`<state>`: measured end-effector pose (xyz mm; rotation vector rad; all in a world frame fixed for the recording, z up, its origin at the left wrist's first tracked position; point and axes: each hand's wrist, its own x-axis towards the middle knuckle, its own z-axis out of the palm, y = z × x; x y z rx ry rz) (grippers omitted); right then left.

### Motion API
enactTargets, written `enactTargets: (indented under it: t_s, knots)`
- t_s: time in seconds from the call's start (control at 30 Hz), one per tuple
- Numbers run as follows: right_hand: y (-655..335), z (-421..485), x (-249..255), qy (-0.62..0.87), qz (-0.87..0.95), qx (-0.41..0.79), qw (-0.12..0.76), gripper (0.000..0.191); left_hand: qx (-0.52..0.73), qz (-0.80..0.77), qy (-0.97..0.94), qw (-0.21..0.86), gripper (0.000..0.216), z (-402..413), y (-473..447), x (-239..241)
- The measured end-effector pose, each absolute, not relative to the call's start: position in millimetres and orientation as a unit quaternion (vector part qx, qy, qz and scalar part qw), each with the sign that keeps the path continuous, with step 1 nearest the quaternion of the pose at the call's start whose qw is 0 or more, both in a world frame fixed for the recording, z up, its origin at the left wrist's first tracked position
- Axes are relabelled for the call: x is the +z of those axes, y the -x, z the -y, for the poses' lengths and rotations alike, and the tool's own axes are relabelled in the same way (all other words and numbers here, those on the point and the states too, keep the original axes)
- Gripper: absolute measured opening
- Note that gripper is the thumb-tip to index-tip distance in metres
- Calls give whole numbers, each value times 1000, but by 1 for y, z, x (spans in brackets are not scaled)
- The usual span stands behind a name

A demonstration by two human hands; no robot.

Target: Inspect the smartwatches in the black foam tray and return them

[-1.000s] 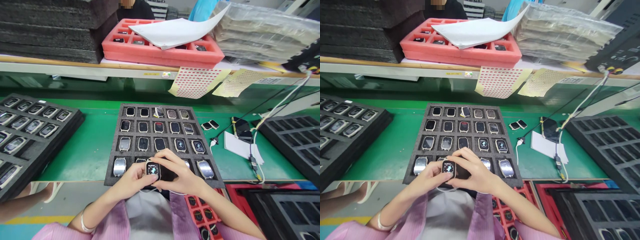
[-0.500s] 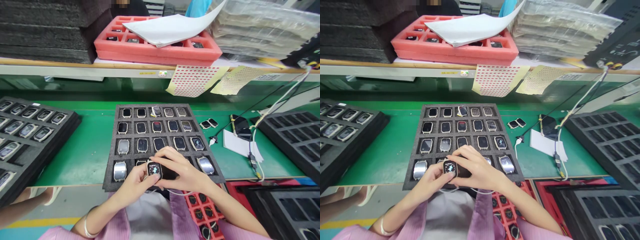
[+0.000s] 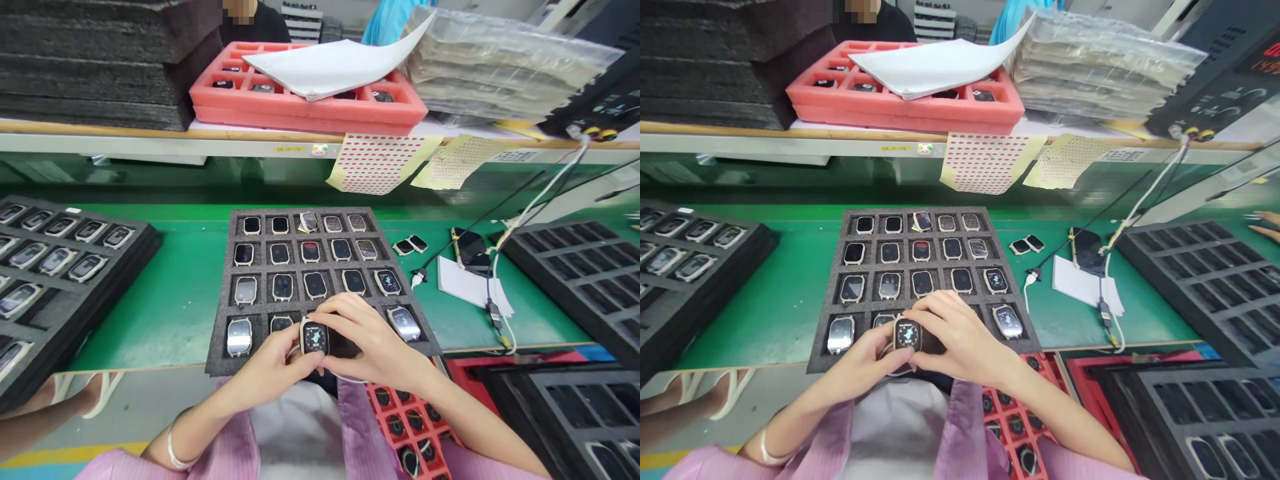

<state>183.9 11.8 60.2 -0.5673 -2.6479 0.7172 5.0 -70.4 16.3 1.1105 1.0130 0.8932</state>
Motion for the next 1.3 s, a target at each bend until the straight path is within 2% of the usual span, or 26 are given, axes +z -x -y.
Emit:
enactTargets:
  t_s: [0.3, 0.53, 0.87, 1.2, 1.3]
  knots:
    - [-173, -1, 50, 212, 938, 185, 201, 33, 421, -462, -483, 613, 23, 68, -1, 13]
    - [-171, -4, 50, 217, 916, 268, 203, 37, 444, -447, -434, 644, 25, 70, -2, 19]
    - [-173, 2, 45, 205, 924, 228, 226, 38, 433, -441, -455, 641, 26, 71, 0, 16]
    - [-181, 0, 49, 228, 893, 311, 230, 41, 405, -432, -457, 664, 36, 74, -4, 17]
    - [-182, 3, 50, 233, 902, 292, 218, 38, 426, -413, -431, 680, 39, 73, -5, 18]
